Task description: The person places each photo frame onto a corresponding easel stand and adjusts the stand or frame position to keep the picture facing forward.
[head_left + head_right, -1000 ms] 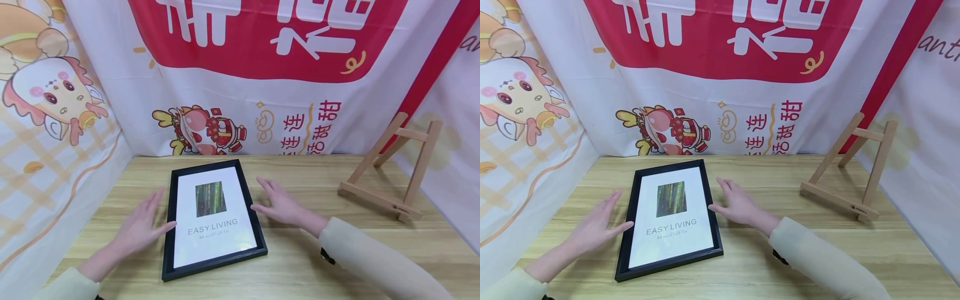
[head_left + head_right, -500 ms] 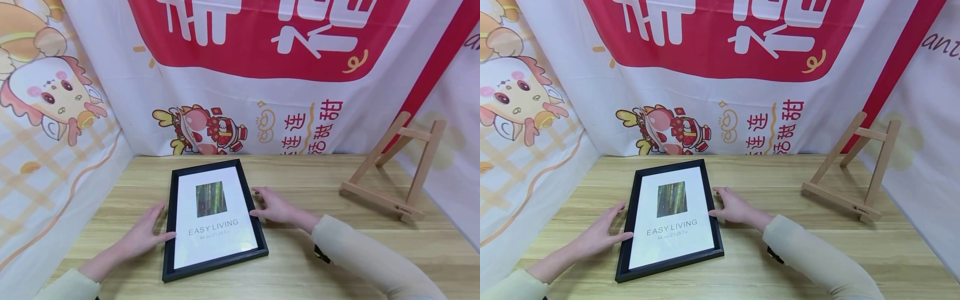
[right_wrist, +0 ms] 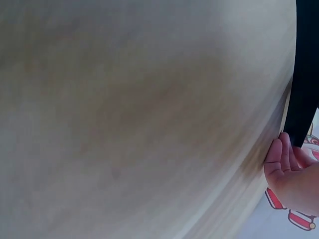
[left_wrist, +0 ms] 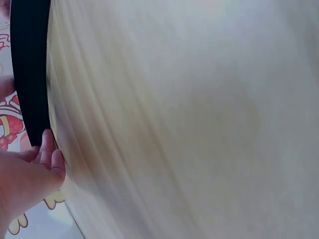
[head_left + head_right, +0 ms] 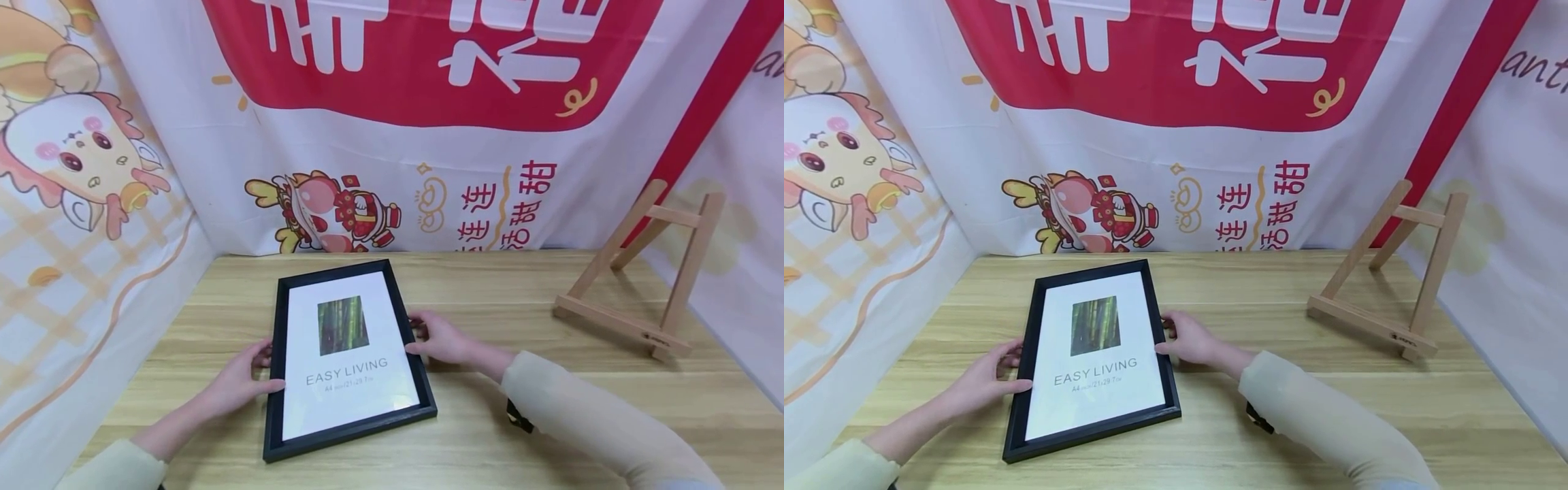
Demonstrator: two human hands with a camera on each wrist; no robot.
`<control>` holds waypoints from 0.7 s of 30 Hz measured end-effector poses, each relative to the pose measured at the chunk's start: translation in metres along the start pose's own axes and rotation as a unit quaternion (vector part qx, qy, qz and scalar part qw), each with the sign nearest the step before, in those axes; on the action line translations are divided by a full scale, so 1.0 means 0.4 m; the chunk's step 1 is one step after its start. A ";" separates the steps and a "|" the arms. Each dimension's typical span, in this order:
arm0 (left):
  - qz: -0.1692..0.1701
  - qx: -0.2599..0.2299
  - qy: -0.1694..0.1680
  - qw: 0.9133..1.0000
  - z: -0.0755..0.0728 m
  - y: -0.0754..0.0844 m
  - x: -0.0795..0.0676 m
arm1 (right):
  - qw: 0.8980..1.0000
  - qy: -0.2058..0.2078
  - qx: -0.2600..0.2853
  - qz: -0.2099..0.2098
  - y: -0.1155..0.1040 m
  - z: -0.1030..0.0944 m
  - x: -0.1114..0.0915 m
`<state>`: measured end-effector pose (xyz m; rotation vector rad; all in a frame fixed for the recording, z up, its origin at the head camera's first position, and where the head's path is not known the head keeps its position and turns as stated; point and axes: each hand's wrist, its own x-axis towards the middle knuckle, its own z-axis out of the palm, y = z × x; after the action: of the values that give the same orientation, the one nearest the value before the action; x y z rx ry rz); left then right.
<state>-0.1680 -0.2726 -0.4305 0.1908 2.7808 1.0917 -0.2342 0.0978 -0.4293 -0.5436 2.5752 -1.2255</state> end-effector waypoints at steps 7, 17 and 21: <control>-0.021 -0.054 0.014 0.998 0.012 0.011 -0.005 | 0.999 0.022 0.042 0.000 -0.004 0.019 0.000; -0.037 -0.090 0.038 0.995 0.028 0.028 -0.007 | 0.995 0.056 0.072 0.036 -0.011 0.033 -0.002; -0.045 -0.093 0.040 0.994 0.031 0.032 -0.012 | 0.994 0.060 0.086 0.032 -0.012 0.037 -0.005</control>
<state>-0.1601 -0.2557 -0.4302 -0.0002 2.7044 1.3532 -0.2258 0.0856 -0.4344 -0.3596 2.5269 -1.4818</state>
